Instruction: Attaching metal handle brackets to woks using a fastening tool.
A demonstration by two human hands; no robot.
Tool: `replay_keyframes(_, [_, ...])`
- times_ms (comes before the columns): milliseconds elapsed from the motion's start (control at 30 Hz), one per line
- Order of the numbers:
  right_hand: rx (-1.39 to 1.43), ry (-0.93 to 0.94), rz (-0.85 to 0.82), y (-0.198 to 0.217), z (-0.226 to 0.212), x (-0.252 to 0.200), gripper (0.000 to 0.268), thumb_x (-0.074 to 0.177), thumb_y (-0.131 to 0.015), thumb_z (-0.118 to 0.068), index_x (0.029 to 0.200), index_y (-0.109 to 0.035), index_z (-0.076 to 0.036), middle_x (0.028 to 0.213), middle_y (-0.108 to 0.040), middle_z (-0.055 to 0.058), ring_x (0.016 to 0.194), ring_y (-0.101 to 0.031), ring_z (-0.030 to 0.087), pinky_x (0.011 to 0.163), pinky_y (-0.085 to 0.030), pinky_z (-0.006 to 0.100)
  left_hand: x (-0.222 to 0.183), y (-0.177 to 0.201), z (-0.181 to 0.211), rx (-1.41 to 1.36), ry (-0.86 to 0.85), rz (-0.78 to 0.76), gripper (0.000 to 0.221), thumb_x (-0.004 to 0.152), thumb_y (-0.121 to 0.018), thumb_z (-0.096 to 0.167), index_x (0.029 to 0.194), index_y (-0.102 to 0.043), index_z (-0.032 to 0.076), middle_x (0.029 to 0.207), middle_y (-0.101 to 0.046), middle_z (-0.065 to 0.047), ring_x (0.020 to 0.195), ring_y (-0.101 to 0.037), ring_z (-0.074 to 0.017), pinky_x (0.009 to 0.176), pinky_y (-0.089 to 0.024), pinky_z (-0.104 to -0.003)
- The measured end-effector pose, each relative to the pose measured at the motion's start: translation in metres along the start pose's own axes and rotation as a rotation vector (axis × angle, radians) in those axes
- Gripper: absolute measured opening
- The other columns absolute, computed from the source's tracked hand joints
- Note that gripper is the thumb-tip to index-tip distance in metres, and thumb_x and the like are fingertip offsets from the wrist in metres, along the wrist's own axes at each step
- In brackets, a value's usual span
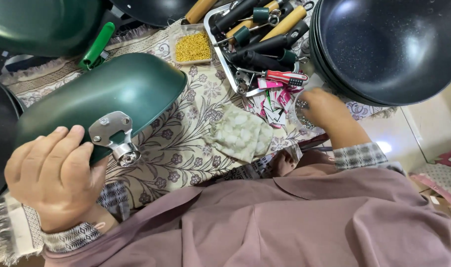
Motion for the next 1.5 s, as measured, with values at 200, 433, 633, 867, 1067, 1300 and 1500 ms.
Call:
replay_keyframes(200, [-0.065, 0.089, 0.067, -0.018, 0.019, 0.014, 0.042, 0.093, -0.059, -0.015, 0.135, -0.065, -0.016, 0.135, -0.063, 0.016, 0.117, -0.064, 0.038, 0.096, -0.054, 0.055, -0.002, 0.001, 0.0, -0.008, -0.003, 0.006, 0.037, 0.109, -0.06, 0.033, 0.091, -0.068, 0.001, 0.099, -0.086, -0.018, 0.093, -0.081, -0.0362, 0.079, -0.06, -0.045])
replay_keyframes(433, [-0.084, 0.135, -0.022, -0.05, 0.021, 0.033, 0.031, 0.09, -0.06, -0.022, 0.117, -0.074, -0.025, 0.12, -0.065, 0.006, 0.112, -0.064, 0.035, 0.092, -0.053, 0.052, 0.005, 0.006, 0.005, 0.011, 0.021, -0.023, 0.036, 0.109, -0.063, 0.034, 0.092, -0.069, 0.003, 0.101, -0.085, -0.016, 0.098, -0.081, -0.0345, 0.084, -0.059, -0.045])
replay_keyframes(633, [-0.14, 0.104, -0.042, -0.043, 0.018, 0.027, 0.026, 0.093, -0.06, -0.023, 0.111, -0.078, -0.022, 0.115, -0.068, 0.008, 0.105, -0.067, 0.035, 0.091, -0.056, 0.051, 0.005, 0.003, 0.006, -0.003, 0.022, -0.025, 0.035, 0.108, -0.064, 0.034, 0.093, -0.068, 0.003, 0.101, -0.085, -0.016, 0.098, -0.081, -0.034, 0.083, -0.06, -0.045])
replay_keyframes(867, [-0.073, 0.217, 0.048, -0.052, 0.02, 0.036, 0.022, 0.088, -0.062, -0.024, 0.104, -0.077, -0.021, 0.107, -0.065, 0.005, 0.099, -0.066, 0.033, 0.083, -0.053, 0.049, 0.004, 0.002, 0.006, 0.008, 0.031, -0.026, 0.034, 0.109, -0.062, 0.033, 0.092, -0.068, 0.003, 0.102, -0.085, -0.016, 0.099, -0.081, -0.0335, 0.085, -0.059, -0.044])
replay_keyframes(1067, [-0.067, 0.133, -0.02, -0.05, 0.03, 0.039, 0.025, 0.092, -0.06, -0.019, 0.107, -0.08, -0.024, 0.113, -0.067, 0.007, 0.105, -0.066, 0.034, 0.093, -0.053, 0.047, 0.003, 0.003, 0.006, 0.001, 0.044, -0.018, 0.036, 0.107, -0.062, 0.036, 0.093, -0.069, 0.004, 0.103, -0.084, -0.015, 0.099, -0.08, -0.0334, 0.086, -0.058, -0.044])
replay_keyframes(1300, [-0.036, 0.072, -0.109, -0.043, 0.023, 0.023, 0.028, 0.096, -0.063, -0.021, 0.119, -0.078, -0.023, 0.122, -0.066, 0.008, 0.111, -0.064, 0.032, 0.094, -0.054, 0.048, 0.002, 0.003, 0.006, 0.0, 0.04, 0.007, 0.036, 0.107, -0.065, 0.037, 0.092, -0.068, 0.004, 0.101, -0.084, -0.015, 0.097, -0.079, -0.0331, 0.084, -0.058, -0.044])
replay_keyframes(1500, [-0.177, 0.041, -0.143, -0.04, 0.008, 0.02, 0.033, 0.088, -0.053, -0.017, 0.108, -0.078, -0.016, 0.116, -0.066, 0.01, 0.104, -0.067, 0.035, 0.083, -0.056, 0.049, 0.004, 0.003, 0.007, 0.006, 0.039, 0.019, 0.035, 0.107, -0.065, 0.035, 0.09, -0.067, 0.004, 0.099, -0.084, -0.015, 0.096, -0.08, -0.0329, 0.083, -0.059, -0.044])
Point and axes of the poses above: each hand's wrist, its own x-axis towards the middle knuckle, its own y-axis out of the back of the hand, z = x × y, the point moved 9 cm from there along x, towards the middle knuckle
